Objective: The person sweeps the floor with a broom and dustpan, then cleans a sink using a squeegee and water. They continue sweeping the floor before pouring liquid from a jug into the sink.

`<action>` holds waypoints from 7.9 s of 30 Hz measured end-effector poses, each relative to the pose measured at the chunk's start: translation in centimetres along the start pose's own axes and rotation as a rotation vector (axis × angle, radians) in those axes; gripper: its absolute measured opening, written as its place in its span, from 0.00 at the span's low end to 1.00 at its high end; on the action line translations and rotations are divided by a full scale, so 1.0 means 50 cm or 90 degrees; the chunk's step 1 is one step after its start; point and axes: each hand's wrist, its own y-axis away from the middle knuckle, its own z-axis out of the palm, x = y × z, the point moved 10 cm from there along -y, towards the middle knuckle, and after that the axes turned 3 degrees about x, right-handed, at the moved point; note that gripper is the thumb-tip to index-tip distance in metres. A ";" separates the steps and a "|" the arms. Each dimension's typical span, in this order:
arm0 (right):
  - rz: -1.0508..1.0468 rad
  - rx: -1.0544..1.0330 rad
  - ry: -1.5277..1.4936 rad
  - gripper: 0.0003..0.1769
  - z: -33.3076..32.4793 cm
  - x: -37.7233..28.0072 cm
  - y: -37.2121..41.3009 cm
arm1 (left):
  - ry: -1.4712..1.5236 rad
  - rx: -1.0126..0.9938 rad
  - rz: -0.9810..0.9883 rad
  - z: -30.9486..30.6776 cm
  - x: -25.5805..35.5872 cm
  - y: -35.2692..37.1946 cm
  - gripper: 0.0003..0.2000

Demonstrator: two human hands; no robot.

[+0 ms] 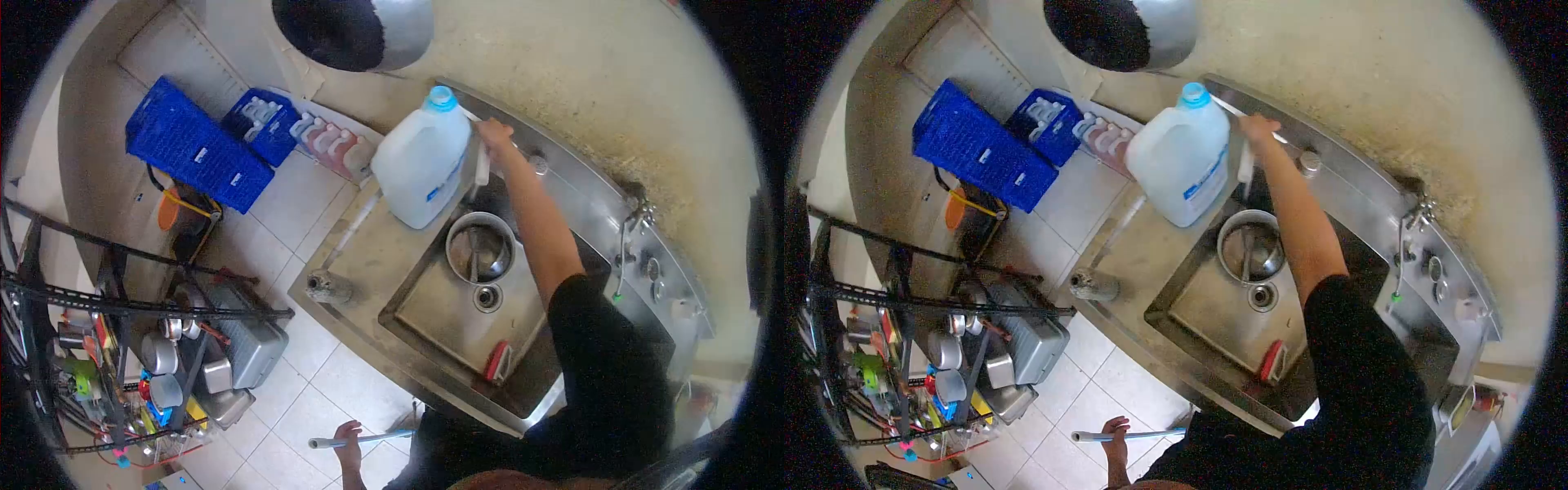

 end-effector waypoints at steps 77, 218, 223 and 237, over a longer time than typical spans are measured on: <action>-0.038 -0.856 0.537 0.27 -0.618 1.194 1.130 | -0.355 -0.557 0.009 0.365 -0.141 0.522 0.14; 0.050 -0.057 0.048 0.25 -0.679 1.048 0.839 | -0.459 -0.357 0.549 0.604 0.244 0.369 0.17; 0.054 -0.053 0.038 0.25 -0.687 1.026 0.825 | -0.483 -0.398 0.496 0.609 0.249 0.377 0.31; 0.051 -0.069 0.062 0.27 -0.674 1.067 0.830 | -0.528 -0.507 0.822 1.055 0.687 0.456 0.14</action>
